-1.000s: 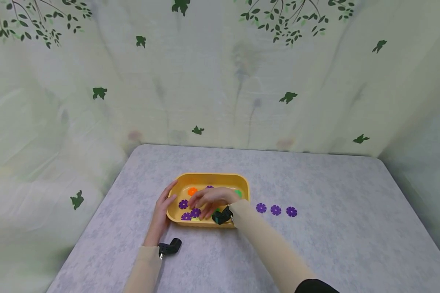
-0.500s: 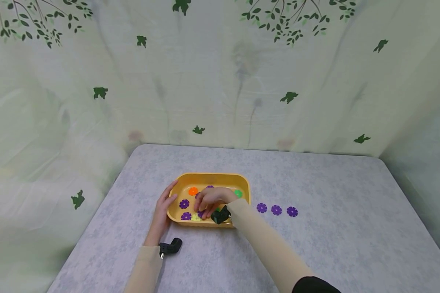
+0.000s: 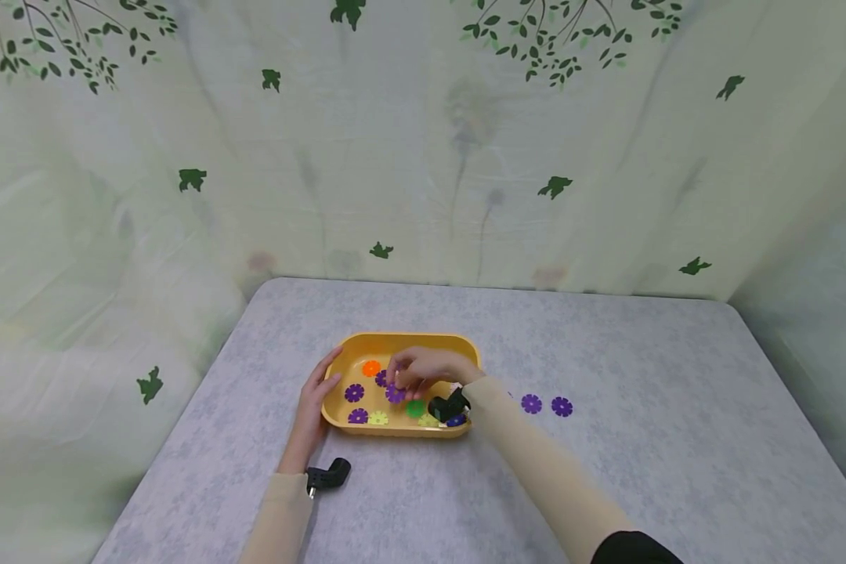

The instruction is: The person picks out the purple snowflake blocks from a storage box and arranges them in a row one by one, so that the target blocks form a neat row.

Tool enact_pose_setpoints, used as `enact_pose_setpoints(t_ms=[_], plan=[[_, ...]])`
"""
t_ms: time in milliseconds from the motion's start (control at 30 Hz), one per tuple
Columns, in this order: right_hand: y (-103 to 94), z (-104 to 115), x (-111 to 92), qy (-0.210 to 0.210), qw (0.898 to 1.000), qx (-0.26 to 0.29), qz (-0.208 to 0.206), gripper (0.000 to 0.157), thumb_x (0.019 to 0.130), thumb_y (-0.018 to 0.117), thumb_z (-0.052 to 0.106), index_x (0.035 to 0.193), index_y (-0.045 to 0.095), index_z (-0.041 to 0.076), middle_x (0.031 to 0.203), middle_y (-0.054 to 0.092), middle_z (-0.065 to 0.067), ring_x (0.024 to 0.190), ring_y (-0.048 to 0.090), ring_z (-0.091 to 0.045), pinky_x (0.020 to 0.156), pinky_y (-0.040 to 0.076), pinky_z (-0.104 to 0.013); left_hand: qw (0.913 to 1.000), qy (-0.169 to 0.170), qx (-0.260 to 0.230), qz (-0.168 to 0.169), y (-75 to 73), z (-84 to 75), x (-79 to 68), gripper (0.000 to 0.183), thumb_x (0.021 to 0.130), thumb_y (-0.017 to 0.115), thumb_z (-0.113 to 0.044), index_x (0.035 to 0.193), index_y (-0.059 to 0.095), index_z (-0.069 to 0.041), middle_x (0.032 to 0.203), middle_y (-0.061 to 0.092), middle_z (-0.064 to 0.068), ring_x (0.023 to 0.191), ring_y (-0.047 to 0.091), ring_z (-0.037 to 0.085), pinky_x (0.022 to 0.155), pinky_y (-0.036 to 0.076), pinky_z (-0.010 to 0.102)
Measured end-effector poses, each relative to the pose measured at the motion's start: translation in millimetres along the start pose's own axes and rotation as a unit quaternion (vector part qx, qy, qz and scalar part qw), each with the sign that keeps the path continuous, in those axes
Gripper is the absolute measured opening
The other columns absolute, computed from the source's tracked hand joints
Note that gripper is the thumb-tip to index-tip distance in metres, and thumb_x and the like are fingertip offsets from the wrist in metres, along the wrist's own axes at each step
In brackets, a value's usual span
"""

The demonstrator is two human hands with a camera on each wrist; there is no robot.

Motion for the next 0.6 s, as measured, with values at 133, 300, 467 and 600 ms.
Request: enact_pose_setpoints(t_ms=[133,300,467,600], plan=[[-14.1,-0.3,-15.9,-0.036,0.999,0.007,-0.017,0.011,0.093,0.051,0.001,0.1,0.058,-0.001,0.08,0.061,-0.008,0.063,0.06,-0.017,0.067,0.056,-0.035,1.0,0.0,0.004,-0.001,0.2,-0.5,-0.3,0.045,0.102,0.044,-0.019,0.146,0.04,-0.018,0.152,0.032,-0.005,0.139,0.024,0.011,0.113,0.021,0.031],[-34.2,-5.9,-39.4,-0.07,0.996,0.023,-0.047,0.013,0.094,0.052,0.004,0.103,0.057,-0.002,0.083,0.061,-0.009,0.068,0.06,-0.021,0.073,0.055,-0.042,1.0,-0.001,0.004,0.0,0.8,-0.7,-0.2,0.045,0.102,0.043,-0.019,0.147,0.04,-0.018,0.152,0.031,-0.005,0.139,0.024,0.012,0.114,0.021,0.032],[-55.9,-16.6,-67.1,-0.079,0.993,0.036,-0.084,0.014,0.095,0.054,0.008,0.105,0.057,-0.001,0.087,0.062,-0.009,0.068,0.058,-0.018,0.065,0.053,-0.031,1.0,0.0,0.0,-0.001,1.4,-0.4,-1.0,0.045,0.102,0.044,-0.02,0.147,0.04,-0.018,0.152,0.032,-0.005,0.139,0.025,0.012,0.113,0.023,0.03],[-73.2,-30.5,-93.0,-0.079,0.988,0.042,-0.124,0.017,0.096,0.055,0.012,0.108,0.056,0.0,0.089,0.061,-0.01,0.069,0.057,-0.018,0.066,0.053,-0.032,1.0,0.003,0.001,-0.003,1.7,-0.1,-2.0,0.045,0.102,0.044,-0.021,0.146,0.041,-0.02,0.152,0.032,-0.005,0.139,0.026,0.012,0.111,0.025,0.027]])
Point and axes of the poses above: each hand's wrist, its own x-axis towards the middle knuckle, its own y-axis out of the palm, z = x × y, the point moved 4 cm from there along x, towards the middle knuckle
